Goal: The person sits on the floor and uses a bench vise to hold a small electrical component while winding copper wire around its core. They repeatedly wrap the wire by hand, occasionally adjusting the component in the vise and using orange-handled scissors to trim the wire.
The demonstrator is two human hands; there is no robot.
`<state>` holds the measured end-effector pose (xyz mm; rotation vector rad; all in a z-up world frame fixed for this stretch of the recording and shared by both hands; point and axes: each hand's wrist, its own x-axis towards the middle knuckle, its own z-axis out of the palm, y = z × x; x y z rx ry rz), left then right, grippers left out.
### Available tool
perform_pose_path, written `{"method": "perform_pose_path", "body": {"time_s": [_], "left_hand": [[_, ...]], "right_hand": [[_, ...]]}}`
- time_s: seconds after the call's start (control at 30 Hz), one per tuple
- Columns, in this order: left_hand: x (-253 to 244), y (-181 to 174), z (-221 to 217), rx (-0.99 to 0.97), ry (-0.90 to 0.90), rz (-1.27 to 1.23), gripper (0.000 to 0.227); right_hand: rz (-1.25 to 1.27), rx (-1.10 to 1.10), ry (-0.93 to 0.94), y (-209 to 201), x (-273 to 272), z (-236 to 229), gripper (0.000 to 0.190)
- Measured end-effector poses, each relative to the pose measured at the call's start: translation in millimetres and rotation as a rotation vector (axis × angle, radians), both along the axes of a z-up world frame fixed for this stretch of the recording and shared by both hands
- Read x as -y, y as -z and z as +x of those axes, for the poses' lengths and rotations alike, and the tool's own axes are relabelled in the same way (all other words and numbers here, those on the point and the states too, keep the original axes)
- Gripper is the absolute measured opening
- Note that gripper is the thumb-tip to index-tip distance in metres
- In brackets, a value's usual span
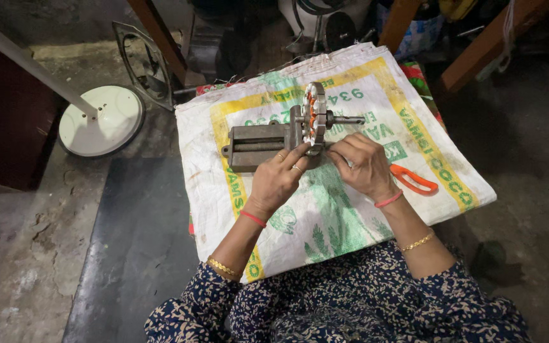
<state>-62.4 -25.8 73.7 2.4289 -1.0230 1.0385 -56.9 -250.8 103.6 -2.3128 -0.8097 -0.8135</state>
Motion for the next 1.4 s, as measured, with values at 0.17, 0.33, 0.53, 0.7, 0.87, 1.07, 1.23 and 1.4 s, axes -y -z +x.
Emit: {"method": "perform_pose_path", "body": {"time_s": [0.17,0.33,0.53,0.7,0.87,1.07,1.23,1.4], "left_hand": [[-4,3,-1,0.008,-0.025,0.071,0.018],[-5,3,10,-0.062,-0.073,0.095,0.012],[4,1,-3,-0.045,-0.020,-0.106,0.016],[9,-24,-15,-0.157,0.079,-0.384,0.015],[13,-47,-17,-0.198,0.070,-0.515,0.029],[9,-46,-2,-0.326,0.009,-0.685,0.030],[-1,-40,13,-0.281,-0.012,-0.751,0.037],[-10,-38,9,-0.298,-0.029,-0.775,0.045]], "right_hand": [[0.049,-0.053,-0.005,5,-1,0,0.010],[0.073,-0.128,0.009,7,-2,4,0.009],[0.072,-0.118,0.057,-1,12,7,0.011],[0.082,-0.073,0.072,-13,16,10,0.010],[0.124,-0.074,0.030,-24,11,15,0.011],[0.122,-0.093,0.018,-28,3,19,0.010],[0.095,-0.106,0.010,-32,1,19,0.010],[0.081,-0.115,0.006,-26,2,15,0.013]]}}
